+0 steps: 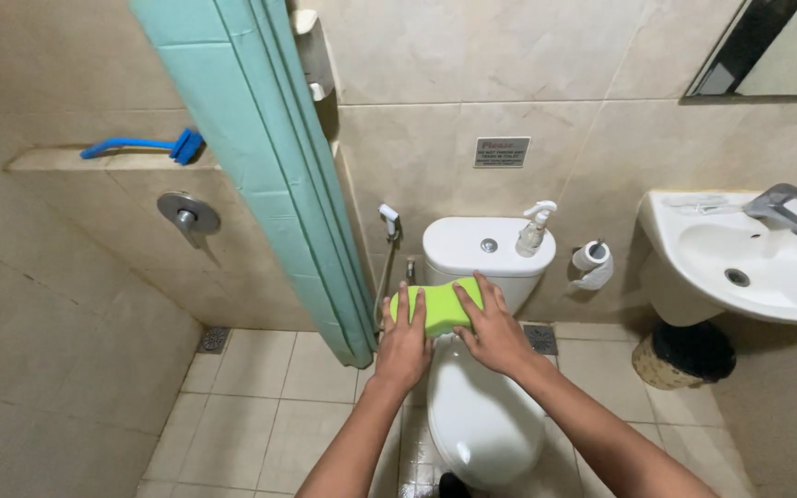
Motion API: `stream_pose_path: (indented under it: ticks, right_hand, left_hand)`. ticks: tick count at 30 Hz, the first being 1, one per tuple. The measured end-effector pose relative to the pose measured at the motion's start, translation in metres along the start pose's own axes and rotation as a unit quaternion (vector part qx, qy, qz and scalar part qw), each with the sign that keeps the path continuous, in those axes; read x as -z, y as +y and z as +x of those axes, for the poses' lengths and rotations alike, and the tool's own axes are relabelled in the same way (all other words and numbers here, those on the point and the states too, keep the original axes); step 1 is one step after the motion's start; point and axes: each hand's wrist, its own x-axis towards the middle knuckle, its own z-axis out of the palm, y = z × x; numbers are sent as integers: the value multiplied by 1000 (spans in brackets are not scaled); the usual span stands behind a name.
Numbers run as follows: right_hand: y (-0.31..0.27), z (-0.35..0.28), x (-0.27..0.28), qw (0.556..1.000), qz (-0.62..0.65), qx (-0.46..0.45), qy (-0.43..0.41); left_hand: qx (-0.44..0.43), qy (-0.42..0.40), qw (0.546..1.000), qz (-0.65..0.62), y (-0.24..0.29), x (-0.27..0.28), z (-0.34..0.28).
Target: The person cleans the toilet seat and tank with a green sponge. They then spray a cleaning solution onto the tiled wall and scrub the wall with the sponge.
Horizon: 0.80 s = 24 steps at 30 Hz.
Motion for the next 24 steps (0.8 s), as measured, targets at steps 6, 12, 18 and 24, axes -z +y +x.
stream_pose_path:
  ticks: [6,12,18,24]
  right_hand:
    - [25,1,1,1000,-8,-4,-17]
    - [27,6,3,998,6,-40,-52]
    - [35,10,-6,999,27,-25,-13]
    - [37,16,-11,999,14,-40,-3]
  left_hand:
    - [-20,32,999,-1,9,-22,15]
    - [-33,22,999,19,9,-25,26]
    - [-42,16,999,19,10,-16,43]
    - [-87,20,995,37,5,-16,54]
